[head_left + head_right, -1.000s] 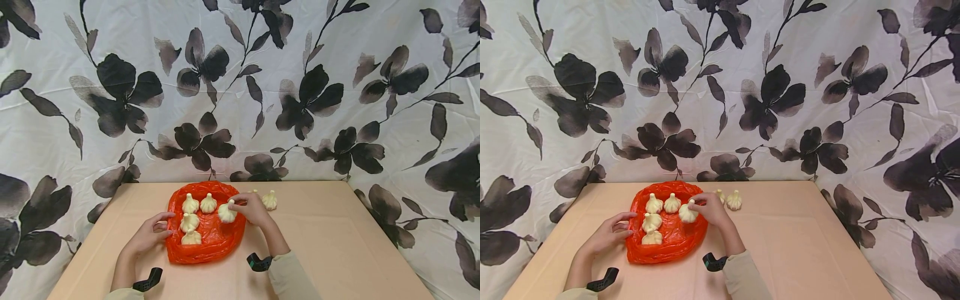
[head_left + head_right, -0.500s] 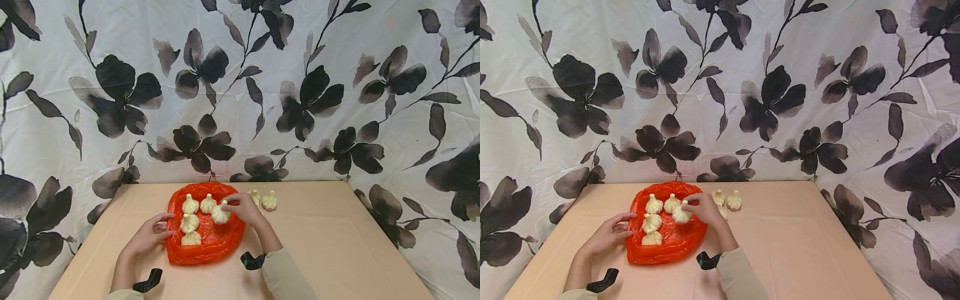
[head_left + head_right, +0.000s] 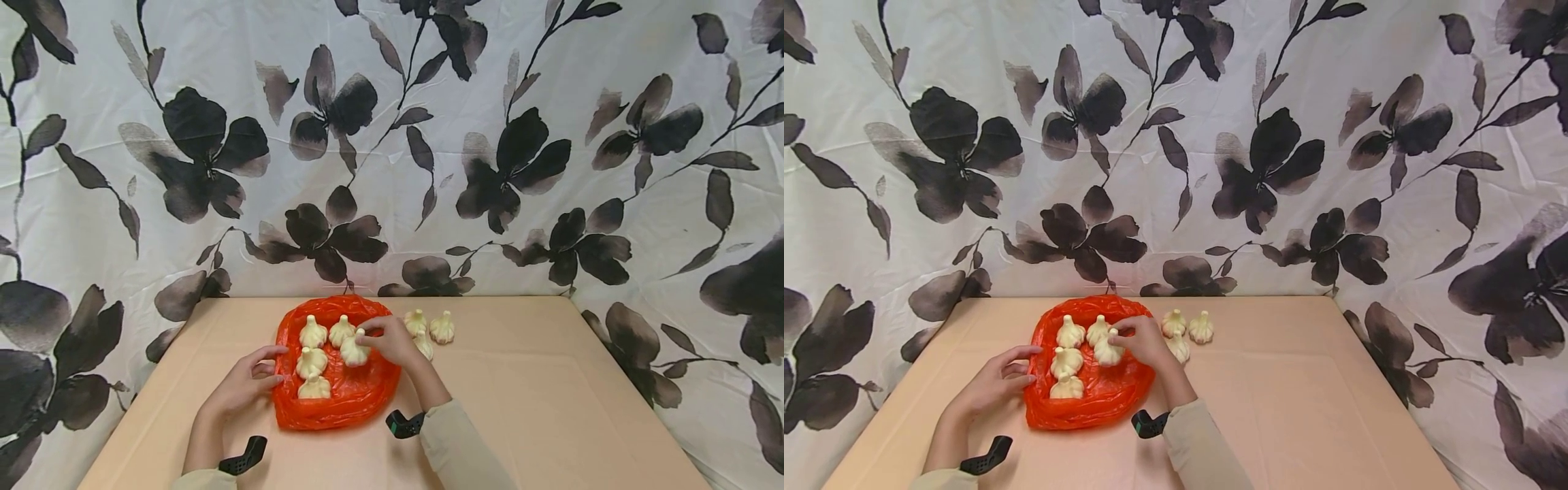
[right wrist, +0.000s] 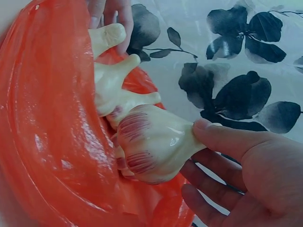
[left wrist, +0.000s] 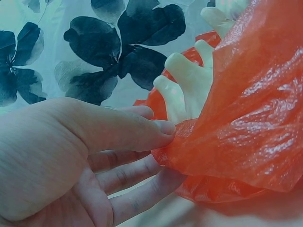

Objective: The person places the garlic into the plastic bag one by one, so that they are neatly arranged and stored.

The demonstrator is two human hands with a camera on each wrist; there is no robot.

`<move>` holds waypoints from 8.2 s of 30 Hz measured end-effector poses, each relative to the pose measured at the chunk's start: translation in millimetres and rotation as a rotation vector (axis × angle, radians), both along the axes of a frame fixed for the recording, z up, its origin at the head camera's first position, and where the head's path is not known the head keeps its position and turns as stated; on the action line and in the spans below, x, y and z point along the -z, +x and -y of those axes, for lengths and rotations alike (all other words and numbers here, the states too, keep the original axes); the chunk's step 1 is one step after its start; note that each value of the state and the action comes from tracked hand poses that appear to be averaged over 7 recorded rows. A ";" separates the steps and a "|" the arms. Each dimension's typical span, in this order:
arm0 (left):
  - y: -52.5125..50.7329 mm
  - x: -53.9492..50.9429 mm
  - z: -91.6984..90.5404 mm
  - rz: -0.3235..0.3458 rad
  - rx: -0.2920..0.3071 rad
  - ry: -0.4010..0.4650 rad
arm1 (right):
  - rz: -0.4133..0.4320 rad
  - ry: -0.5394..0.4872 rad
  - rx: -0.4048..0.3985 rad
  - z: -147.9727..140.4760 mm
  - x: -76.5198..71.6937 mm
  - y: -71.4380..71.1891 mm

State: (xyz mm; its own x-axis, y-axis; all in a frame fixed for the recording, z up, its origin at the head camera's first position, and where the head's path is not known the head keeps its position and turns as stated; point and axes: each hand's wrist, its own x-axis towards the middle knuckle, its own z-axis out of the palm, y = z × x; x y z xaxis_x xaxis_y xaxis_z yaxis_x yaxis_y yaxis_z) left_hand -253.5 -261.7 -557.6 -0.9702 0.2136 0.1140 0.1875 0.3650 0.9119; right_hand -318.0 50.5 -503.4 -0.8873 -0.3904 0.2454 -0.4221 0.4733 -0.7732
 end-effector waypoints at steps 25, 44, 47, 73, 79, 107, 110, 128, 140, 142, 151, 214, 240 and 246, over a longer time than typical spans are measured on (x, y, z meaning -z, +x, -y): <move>4.2 -1.6 7.2 0.033 0.006 0.010 | 0.022 0.091 0.002 27.8 16.2 7.8; 9.4 -3.6 13.1 0.036 0.026 0.000 | 0.084 0.077 0.042 42.6 24.0 17.9; 9.4 -3.5 13.9 0.044 0.028 -0.003 | 0.086 0.075 0.049 44.8 25.5 18.5; 2.8 0.7 2.8 0.056 0.004 0.002 | 0.006 0.045 0.006 25.1 15.6 10.1; 1.1 0.9 0.8 0.046 0.003 0.001 | 0.003 0.055 0.025 17.7 11.0 9.0; 1.5 0.3 -0.7 0.029 -0.016 -0.021 | -0.005 -0.025 0.005 -15.8 -8.7 29.2; 1.7 -0.1 0.0 0.029 -0.015 -0.022 | -0.005 -0.030 0.014 -18.6 -9.6 32.1; 0.9 -1.9 1.4 0.027 0.008 -0.020 | -0.014 -0.083 0.062 -43.3 -9.0 38.6; 0.0 -1.0 0.6 0.044 -0.011 -0.007 | -0.045 -0.096 0.095 -62.1 -7.4 37.4; 0.3 -1.2 0.3 0.046 -0.014 -0.005 | -0.061 -0.099 0.100 -64.7 -6.0 36.9; 1.0 -1.7 -0.1 0.040 -0.012 -0.015 | -0.067 -0.137 0.160 -75.2 -4.1 36.0; 2.9 2.8 2.4 0.004 0.033 0.043 | -0.101 0.002 0.277 -94.2 36.8 -6.9; 3.7 1.0 0.5 0.017 0.006 0.008 | -0.108 -0.030 0.292 -98.3 32.8 -3.4; 2.0 2.8 1.0 0.004 0.000 -0.024 | -0.068 -0.063 0.306 -96.4 25.3 0.8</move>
